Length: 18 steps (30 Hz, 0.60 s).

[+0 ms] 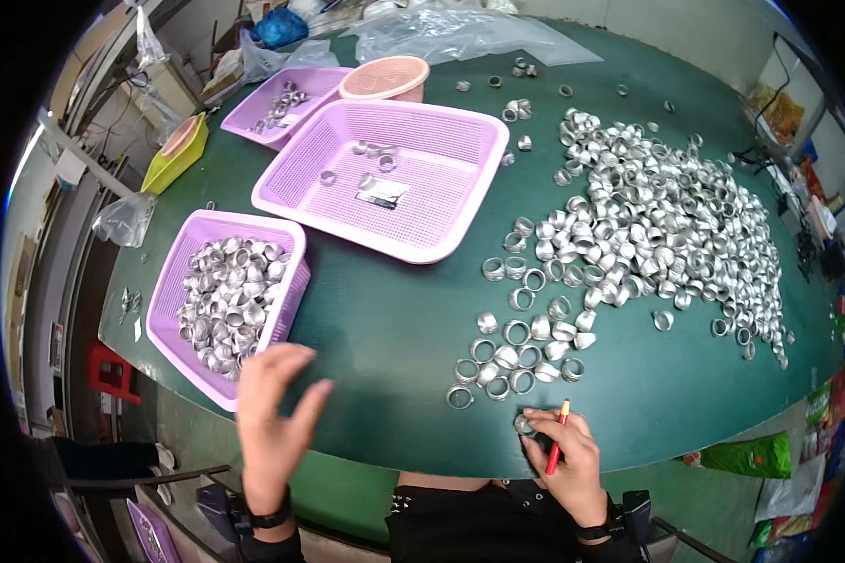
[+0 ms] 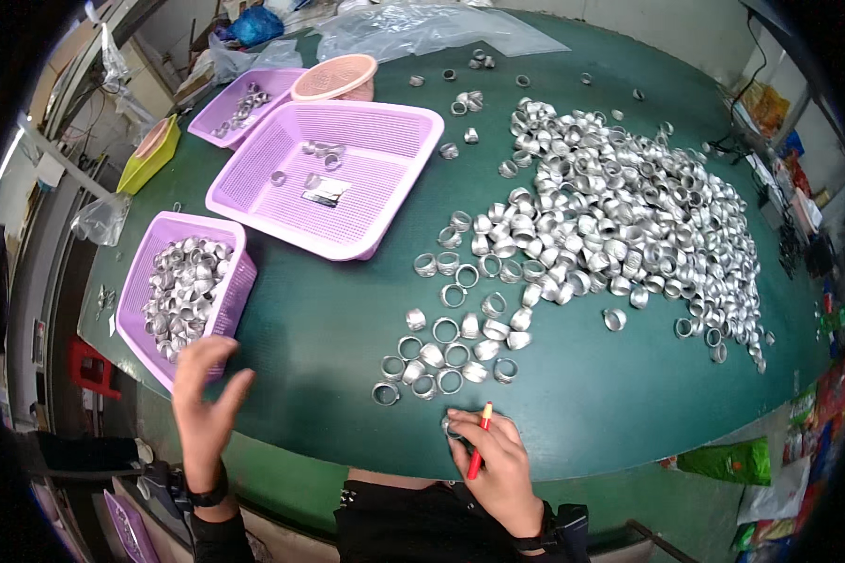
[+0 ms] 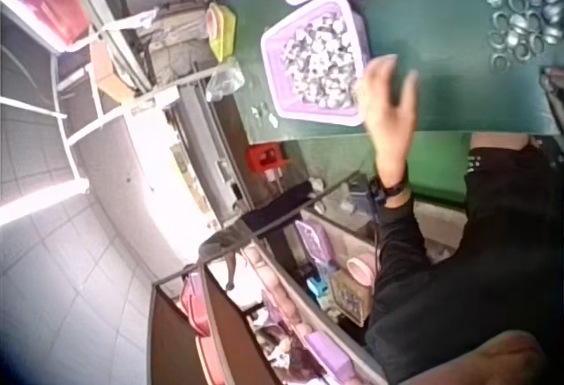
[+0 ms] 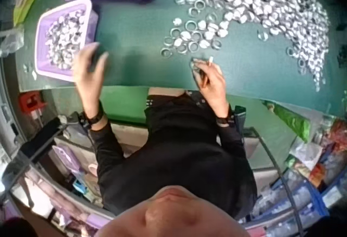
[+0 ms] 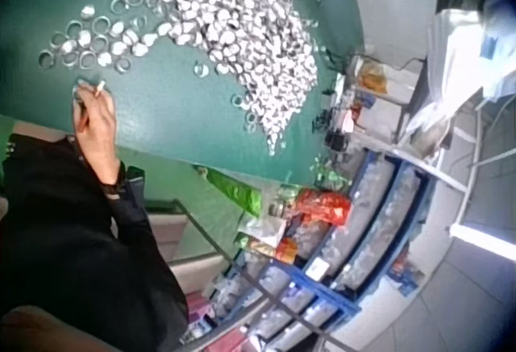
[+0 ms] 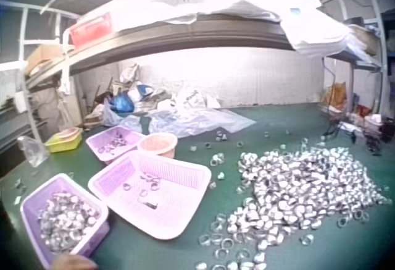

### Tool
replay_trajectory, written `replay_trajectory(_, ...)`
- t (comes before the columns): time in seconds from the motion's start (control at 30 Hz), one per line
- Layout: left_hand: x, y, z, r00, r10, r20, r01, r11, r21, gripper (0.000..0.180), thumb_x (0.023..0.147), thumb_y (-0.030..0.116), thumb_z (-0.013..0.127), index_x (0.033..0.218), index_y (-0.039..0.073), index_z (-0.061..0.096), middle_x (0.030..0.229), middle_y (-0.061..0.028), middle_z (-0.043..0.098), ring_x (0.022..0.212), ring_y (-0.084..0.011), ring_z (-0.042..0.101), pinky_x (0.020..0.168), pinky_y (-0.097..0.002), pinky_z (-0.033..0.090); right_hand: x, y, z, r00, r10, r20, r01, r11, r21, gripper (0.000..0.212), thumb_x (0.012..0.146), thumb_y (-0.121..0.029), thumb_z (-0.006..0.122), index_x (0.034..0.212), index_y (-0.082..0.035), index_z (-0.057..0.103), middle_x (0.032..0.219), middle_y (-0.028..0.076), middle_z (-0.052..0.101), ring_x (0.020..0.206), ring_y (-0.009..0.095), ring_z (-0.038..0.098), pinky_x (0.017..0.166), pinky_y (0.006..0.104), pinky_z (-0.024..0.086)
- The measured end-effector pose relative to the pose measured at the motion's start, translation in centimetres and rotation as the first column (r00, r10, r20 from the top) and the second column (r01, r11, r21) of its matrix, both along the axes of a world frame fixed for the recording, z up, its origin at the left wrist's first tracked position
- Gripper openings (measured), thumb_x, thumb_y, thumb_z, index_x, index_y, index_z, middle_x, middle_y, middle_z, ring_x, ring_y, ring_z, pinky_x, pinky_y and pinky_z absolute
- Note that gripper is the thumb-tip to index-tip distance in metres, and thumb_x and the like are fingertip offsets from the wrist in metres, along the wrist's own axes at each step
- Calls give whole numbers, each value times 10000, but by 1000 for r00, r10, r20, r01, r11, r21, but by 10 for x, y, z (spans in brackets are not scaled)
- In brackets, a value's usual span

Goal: Inspecting and marking metal rings with a red pen in a workshop setting.

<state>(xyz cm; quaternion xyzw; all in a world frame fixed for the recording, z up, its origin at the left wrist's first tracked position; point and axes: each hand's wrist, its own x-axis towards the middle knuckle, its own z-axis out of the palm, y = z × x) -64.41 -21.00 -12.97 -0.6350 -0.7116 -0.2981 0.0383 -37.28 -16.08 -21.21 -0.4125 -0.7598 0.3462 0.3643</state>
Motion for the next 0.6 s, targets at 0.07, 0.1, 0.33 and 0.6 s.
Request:
replay_trajectory(0.07, 35, 16, -19, 969, -242, 56, 248, 961, -126, 327, 617, 103, 668, 907, 20, 541, 839, -107, 513, 770, -268, 497, 675, -339, 401, 4, 0, 2, 1000, -23, 17, 23, 1000, -19, 280, 598, 33, 638, 848, -40, 535, 924, 71, 587, 855, 239, 526, 762, 319, 403)
replay_trajectory(0.1, 51, 21, -30, 945, -313, 98, 326, 929, -176, 338, 617, 128, 671, 908, 17, 539, 805, -107, 506, 745, -268, 494, 655, -345, 404, 6, 1, 4, 1000, -15, 19, 15, 999, -39, 294, 598, 28, 641, 861, -42, 531, 932, 67, 584, 864, 239, 522, 764, 321, 401)
replay_trajectory(0.33, 84, 30, -72, 953, -258, 158, 290, 928, -233, 355, 650, 119, 634, 947, 4, 478, 809, -129, 487, 714, -282, 495, 597, -340, 427, 10, 1, 1, 995, -18, 93, 19, 1000, -14, 331, 593, 2, 664, 886, -61, 524, 945, 58, 578, 837, 239, 514, 733, 311, 411)
replay_trajectory(0.6, 86, 17, -62, 896, -308, 320, 376, 910, -175, 358, 609, 71, 662, 935, 24, 519, 856, -113, 514, 764, -257, 524, 654, -313, 439, 11, 1, 2, 999, -27, 19, 28, 998, -57, 314, 600, 6, 656, 878, -55, 523, 917, 55, 588, 812, 240, 521, 713, 310, 426)
